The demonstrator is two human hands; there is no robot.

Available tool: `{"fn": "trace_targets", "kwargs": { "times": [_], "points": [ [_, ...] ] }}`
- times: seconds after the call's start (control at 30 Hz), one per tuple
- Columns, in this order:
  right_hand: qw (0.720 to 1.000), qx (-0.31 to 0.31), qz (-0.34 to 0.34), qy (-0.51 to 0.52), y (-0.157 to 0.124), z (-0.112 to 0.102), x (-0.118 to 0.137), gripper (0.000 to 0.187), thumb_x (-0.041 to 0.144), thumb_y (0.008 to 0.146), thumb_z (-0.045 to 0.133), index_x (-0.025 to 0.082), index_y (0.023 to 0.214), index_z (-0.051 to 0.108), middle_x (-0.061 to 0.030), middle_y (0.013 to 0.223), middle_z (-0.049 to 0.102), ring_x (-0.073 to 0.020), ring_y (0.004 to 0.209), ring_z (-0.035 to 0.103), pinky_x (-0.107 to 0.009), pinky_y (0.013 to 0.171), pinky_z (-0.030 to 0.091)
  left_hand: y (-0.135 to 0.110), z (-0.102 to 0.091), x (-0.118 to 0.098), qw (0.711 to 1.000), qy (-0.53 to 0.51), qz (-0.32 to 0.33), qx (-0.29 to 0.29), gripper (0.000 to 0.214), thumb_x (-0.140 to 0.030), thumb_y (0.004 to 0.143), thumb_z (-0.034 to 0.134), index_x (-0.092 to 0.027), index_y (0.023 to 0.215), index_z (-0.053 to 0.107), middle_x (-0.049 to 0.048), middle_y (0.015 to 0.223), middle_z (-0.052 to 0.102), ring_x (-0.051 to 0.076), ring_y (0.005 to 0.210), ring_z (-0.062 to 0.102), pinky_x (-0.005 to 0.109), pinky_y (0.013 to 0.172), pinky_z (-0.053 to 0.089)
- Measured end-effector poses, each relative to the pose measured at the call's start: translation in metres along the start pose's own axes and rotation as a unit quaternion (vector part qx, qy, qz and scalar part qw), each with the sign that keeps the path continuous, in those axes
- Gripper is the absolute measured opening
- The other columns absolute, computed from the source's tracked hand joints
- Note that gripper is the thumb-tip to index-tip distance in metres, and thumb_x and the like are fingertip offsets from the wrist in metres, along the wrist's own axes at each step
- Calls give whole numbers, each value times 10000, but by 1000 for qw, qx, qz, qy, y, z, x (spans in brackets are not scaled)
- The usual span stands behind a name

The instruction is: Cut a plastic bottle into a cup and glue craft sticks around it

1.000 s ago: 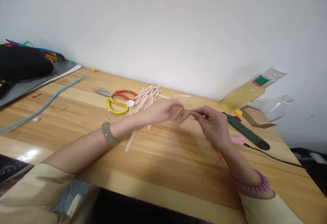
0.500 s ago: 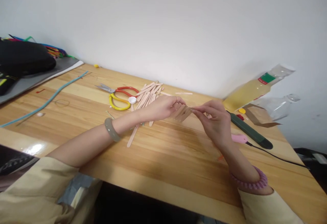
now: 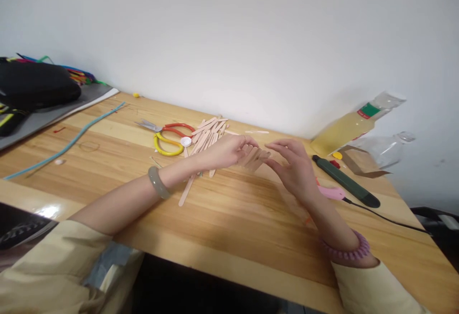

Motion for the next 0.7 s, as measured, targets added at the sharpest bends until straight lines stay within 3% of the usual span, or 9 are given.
{"fn": "trace_targets", "kwargs": {
  "times": [0.1,0.2,0.33,0.7],
  "points": [
    [1000,25,-13,-4,-2,1,-4,245,291,811,622,199,1039,626,-105,1021,611,-255,956,541,-422,821,456,0,0,0,1000,8,6,3,363,-99,784,412,-172,1097,580,32,1060,663,165,967,604,282,853,463],
    [998,48,-39,0,-1,1,-4,117,298,809,625,202,867,656,-87,944,651,-247,898,544,-417,794,448,0,0,-1,1000,22,10,9,349,-101,785,414,-176,1079,588,21,1023,674,158,925,612,266,818,468],
    [997,77,-32,0,2,0,-4,99,304,798,640,222,743,646,-45,836,666,-228,851,539,-398,770,419,0,-1,-4,999,35,15,12,330,-102,784,417,-180,1047,600,14,1021,678,158,933,610,257,813,460],
    [991,120,-41,-48,8,0,-1,135,292,811,605,234,689,600,-16,777,644,-219,850,537,-427,868,335,1,-1,-4,999,49,9,7,343,-112,785,411,-202,1058,599,7,1041,678,165,947,612,265,820,458]
  ]
}}
Point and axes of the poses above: each hand's wrist, its own y-axis towards the middle knuckle, its own z-axis out of the palm, x = y × z, the point moved 3 cm from there along y, towards the middle knuckle
